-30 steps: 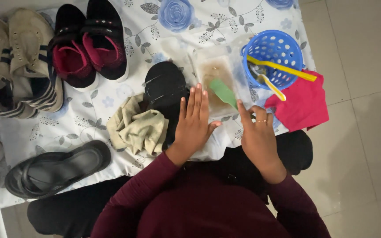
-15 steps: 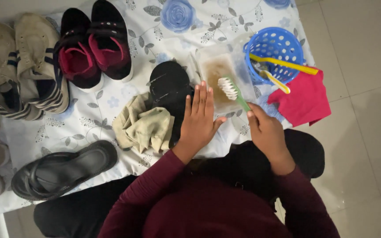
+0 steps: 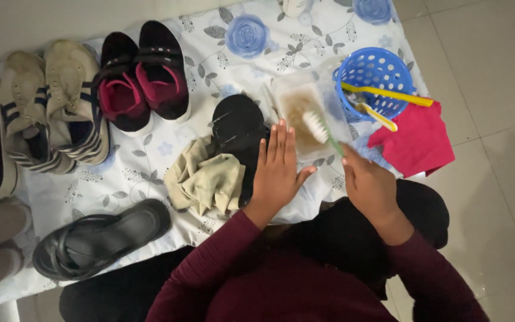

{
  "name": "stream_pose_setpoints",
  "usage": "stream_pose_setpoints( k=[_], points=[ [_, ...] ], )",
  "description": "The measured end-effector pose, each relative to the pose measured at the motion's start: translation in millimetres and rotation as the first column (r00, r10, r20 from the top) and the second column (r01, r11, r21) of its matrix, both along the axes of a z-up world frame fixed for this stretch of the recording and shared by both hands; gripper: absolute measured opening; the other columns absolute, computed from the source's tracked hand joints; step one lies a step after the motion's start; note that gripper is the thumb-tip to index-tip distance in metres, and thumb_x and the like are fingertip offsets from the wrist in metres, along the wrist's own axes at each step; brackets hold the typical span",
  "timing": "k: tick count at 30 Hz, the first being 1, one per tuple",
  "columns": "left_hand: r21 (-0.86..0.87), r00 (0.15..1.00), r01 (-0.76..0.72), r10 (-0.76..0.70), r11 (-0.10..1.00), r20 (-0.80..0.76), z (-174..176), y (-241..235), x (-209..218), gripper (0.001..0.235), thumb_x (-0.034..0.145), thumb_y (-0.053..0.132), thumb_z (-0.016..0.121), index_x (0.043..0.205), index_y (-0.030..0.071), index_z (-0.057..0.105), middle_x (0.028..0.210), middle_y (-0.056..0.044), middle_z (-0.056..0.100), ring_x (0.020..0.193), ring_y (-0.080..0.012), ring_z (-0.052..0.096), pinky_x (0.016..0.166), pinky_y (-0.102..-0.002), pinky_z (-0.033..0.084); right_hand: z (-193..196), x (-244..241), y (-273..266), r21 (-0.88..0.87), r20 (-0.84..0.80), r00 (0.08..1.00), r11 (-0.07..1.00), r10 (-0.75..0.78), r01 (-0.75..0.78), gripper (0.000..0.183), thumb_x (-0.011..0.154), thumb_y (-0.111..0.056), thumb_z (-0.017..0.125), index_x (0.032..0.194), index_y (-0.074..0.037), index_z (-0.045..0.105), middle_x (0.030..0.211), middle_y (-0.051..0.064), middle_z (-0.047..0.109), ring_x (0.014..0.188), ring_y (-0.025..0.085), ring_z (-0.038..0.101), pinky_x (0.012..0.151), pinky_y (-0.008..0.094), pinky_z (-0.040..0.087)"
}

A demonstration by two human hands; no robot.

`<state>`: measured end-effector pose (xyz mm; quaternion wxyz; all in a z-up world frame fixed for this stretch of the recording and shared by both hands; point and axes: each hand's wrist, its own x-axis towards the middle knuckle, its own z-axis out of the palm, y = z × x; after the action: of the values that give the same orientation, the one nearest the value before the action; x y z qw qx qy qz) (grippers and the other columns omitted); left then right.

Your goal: The person scrubs a black slip-on shoe with a green brush and a cleaning solution, then wipes it with a cloth. They repeat this process on the same shoe multiple times.

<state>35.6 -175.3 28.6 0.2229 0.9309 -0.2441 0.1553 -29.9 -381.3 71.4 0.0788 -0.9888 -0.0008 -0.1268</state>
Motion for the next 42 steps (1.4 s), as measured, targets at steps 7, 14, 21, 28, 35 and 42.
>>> stream_pose_setpoints(
  k=[7, 14, 21, 28, 35, 42],
  points=[
    [0.041, 1.000, 0.018, -0.018, 0.999, 0.008, 2.3, 2.4, -1.1, 0.098, 0.097, 0.070, 0.041, 0.160, -0.005, 0.026, 0.166, -0.028, 0.026, 0.153, -0.0425, 0.031, 0.119, -0.059, 0.035, -15.0, 1.1, -15.3, 0.100, -0.069, 0.995, 0.993, 0.076, -0.069, 0.046, 0.105, -0.022, 0.052, 0.150, -0.021, 0.058, 0.104, 0.013, 0.070, 0.099, 0.038, 0.067, 0.088, 0.044, 0.053],
    [-0.003, 0.999, 0.035, -0.035, 0.999, 0.011, 13.2, 0.8, 2.1, 0.099, 0.093, 0.071, 0.044, 0.155, -0.005, 0.033, 0.161, -0.029, 0.034, 0.150, -0.0449, 0.035, 0.118, -0.061, 0.033, 18.9, 22.4, -11.6, 0.023, -0.280, 0.955, 0.995, 0.100, -0.098, 0.043, 0.102, -0.021, 0.049, 0.145, -0.017, 0.052, 0.106, 0.020, 0.061, 0.099, 0.046, 0.065, 0.078, 0.054, 0.057],
    [0.006, 0.995, 0.065, -0.064, 0.998, -0.081, 2.2, 4.4, 2.8, 0.100, 0.092, 0.070, 0.048, 0.156, -0.005, 0.031, 0.159, -0.029, 0.035, 0.149, -0.0450, 0.034, 0.117, -0.058, 0.033, -23.7, 37.0, -19.0, -0.034, -0.472, 0.879, 0.995, 0.066, -0.093, 0.044, 0.092, -0.017, 0.053, 0.135, -0.010, 0.045, 0.110, 0.016, 0.058, 0.097, 0.042, 0.068, 0.068, 0.053, 0.062],
    [0.011, 0.996, 0.060, -0.060, 0.998, 0.064, -4.6, 1.9, 3.0, 0.081, 0.104, 0.058, 0.026, 0.158, -0.002, 0.028, 0.167, -0.021, 0.028, 0.154, -0.0382, 0.029, 0.120, -0.051, 0.029, 20.2, 33.7, -16.3, 0.058, -0.298, 0.942, 0.988, 0.153, -0.142, 0.072, 0.087, -0.008, 0.048, 0.155, -0.025, 0.038, 0.110, 0.017, 0.057, 0.089, 0.044, 0.063, 0.065, 0.057, 0.052],
    [0.044, 1.000, -0.002, 0.002, 0.999, 0.007, -10.1, 4.7, -1.6, 0.076, 0.104, 0.053, 0.032, 0.158, 0.000, 0.027, 0.166, -0.020, 0.030, 0.154, -0.0369, 0.026, 0.119, -0.051, 0.027, 18.0, 27.9, -26.5, 0.039, -0.362, 0.913, 0.981, 0.189, -0.188, 0.069, 0.091, -0.007, 0.045, 0.156, -0.030, 0.038, 0.101, 0.015, 0.056, 0.088, 0.040, 0.059, 0.068, 0.054, 0.050],
    [-0.125, 0.979, 0.079, -0.101, 0.989, -0.179, 4.2, 10.7, 2.3, 0.079, 0.104, 0.056, 0.035, 0.161, 0.003, 0.022, 0.169, -0.019, 0.021, 0.156, -0.0370, 0.018, 0.120, -0.054, 0.016, 10.0, 35.4, -27.5, 0.003, -0.472, 0.868, 0.985, 0.154, -0.173, 0.078, 0.090, -0.005, 0.045, 0.158, -0.042, 0.030, 0.123, 0.017, 0.057, 0.107, 0.039, 0.061, 0.075, 0.052, 0.055]
  ],
)
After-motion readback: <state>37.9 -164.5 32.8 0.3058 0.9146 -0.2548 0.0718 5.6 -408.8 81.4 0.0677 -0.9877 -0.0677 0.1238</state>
